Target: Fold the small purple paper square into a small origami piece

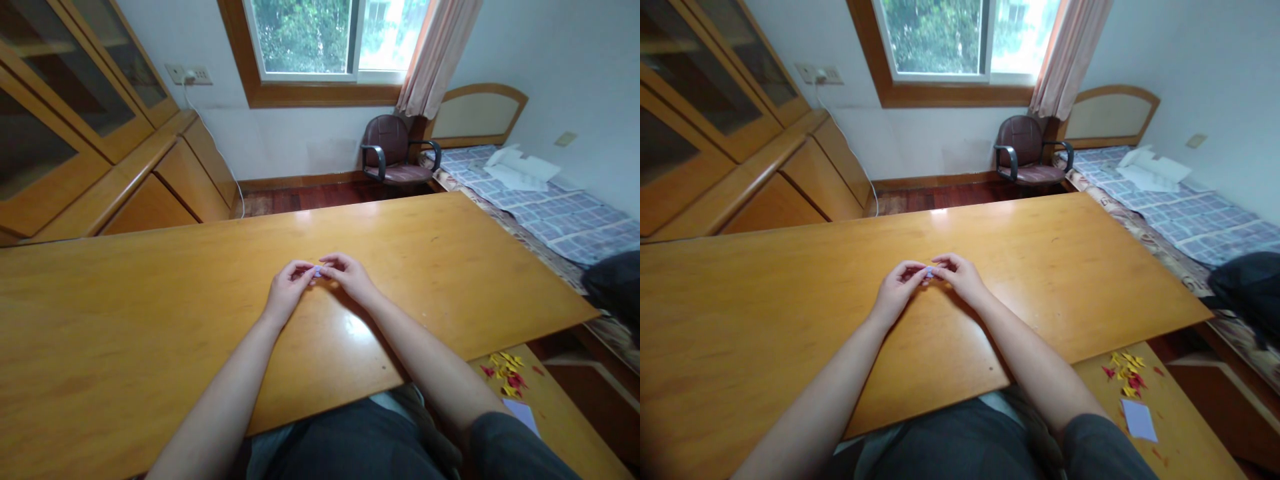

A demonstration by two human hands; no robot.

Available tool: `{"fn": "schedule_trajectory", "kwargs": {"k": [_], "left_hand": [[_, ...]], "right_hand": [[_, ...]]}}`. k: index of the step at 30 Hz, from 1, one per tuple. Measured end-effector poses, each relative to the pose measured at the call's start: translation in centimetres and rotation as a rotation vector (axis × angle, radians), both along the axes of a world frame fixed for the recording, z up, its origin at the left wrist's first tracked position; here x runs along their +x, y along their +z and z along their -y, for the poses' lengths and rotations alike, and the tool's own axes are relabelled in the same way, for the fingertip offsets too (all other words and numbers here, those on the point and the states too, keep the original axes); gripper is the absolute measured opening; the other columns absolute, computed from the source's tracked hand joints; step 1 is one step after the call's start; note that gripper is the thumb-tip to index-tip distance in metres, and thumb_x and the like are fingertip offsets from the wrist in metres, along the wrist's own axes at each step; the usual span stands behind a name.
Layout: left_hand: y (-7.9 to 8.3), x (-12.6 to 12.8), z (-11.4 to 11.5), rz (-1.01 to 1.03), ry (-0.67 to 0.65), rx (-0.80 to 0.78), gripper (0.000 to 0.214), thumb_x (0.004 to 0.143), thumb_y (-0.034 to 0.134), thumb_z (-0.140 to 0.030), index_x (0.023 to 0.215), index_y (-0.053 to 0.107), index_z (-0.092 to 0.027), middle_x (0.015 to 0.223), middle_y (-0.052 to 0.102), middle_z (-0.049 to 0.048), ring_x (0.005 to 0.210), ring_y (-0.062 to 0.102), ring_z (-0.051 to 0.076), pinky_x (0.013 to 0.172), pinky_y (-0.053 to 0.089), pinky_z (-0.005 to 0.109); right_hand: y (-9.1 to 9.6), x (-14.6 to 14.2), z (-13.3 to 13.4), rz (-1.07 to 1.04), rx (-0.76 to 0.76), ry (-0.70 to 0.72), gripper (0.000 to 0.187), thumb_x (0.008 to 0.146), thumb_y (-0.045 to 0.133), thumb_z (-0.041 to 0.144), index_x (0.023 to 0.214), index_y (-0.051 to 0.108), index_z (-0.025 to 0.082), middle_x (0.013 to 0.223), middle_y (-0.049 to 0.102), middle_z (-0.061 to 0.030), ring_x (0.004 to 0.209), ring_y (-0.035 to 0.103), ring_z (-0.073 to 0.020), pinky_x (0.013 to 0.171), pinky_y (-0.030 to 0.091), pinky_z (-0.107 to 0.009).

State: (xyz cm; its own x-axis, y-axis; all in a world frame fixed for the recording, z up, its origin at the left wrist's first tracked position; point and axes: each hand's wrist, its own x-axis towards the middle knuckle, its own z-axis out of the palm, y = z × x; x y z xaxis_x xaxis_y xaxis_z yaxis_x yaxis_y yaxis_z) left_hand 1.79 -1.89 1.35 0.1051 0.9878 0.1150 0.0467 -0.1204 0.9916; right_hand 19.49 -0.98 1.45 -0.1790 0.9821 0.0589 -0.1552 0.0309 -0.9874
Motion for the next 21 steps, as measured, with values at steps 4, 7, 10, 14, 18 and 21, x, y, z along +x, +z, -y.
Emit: {"fn": "schedule_trajectory", "kwargs": {"k": [4,7,10,14,18,21], "left_hand": [[-0.2,-0.2,0.2,-0.106,0.012,0.08,0.024,0.082,0.07,-0.041,0.093,0.066,-0.019,0.086,0.071,0.0033,0.072,0.068,0.016,0.07,0.056,0.029],[0.0,-0.3,0.3,-0.166,0.048,0.138,0.02,0.083,0.069,-0.038,0.089,0.067,-0.019,0.087,0.07,0.0036,0.077,0.068,0.017,0.072,0.056,0.029],[0.5,-0.4,0.4,-0.222,0.052,0.199,0.017,0.084,0.068,-0.036,0.089,0.068,-0.02,0.089,0.07,0.0039,0.082,0.068,0.018,0.077,0.055,0.03],[1.2,-0.4,0.6,-0.3,0.036,0.246,0.013,0.085,0.066,-0.034,0.087,0.068,-0.021,0.087,0.071,0.0032,0.082,0.067,0.019,0.078,0.055,0.032],[1.1,-0.3,0.6,-0.281,0.044,0.223,0.014,0.084,0.068,-0.035,0.089,0.067,-0.021,0.088,0.071,0.0031,0.083,0.068,0.019,0.079,0.055,0.032],[0.4,-0.2,0.3,-0.144,0.046,0.127,0.024,0.082,0.07,-0.04,0.094,0.065,-0.02,0.09,0.07,0.0032,0.08,0.069,0.018,0.076,0.056,0.031]], "right_hand": [[0.0,-0.1,0.2,0.123,0.05,0.007,0.027,0.075,0.076,0.037,0.092,0.069,0.017,0.079,0.07,-0.0012,0.072,0.064,-0.0142,0.072,0.049,-0.028],[0.3,-0.1,0.3,0.214,0.102,-0.013,0.022,0.076,0.075,0.037,0.086,0.068,0.018,0.078,0.07,-0.0012,0.072,0.063,-0.0145,0.07,0.049,-0.027],[0.5,0.0,0.5,0.259,0.163,-0.042,0.024,0.078,0.074,0.036,0.094,0.069,0.019,0.086,0.071,-0.0021,0.076,0.064,-0.0149,0.072,0.049,-0.028],[0.8,0.2,0.6,0.347,0.248,-0.021,0.021,0.082,0.072,0.037,0.09,0.072,0.018,0.087,0.072,-0.0043,0.079,0.065,-0.0161,0.074,0.05,-0.029],[1.0,0.3,0.6,0.385,0.278,-0.02,0.019,0.083,0.071,0.037,0.085,0.073,0.018,0.083,0.071,-0.0044,0.077,0.063,-0.0159,0.072,0.048,-0.028],[1.0,0.2,0.6,0.304,0.212,-0.013,0.02,0.083,0.07,0.037,0.083,0.07,0.016,0.079,0.07,-0.0032,0.072,0.062,-0.0147,0.069,0.048,-0.027]]}}
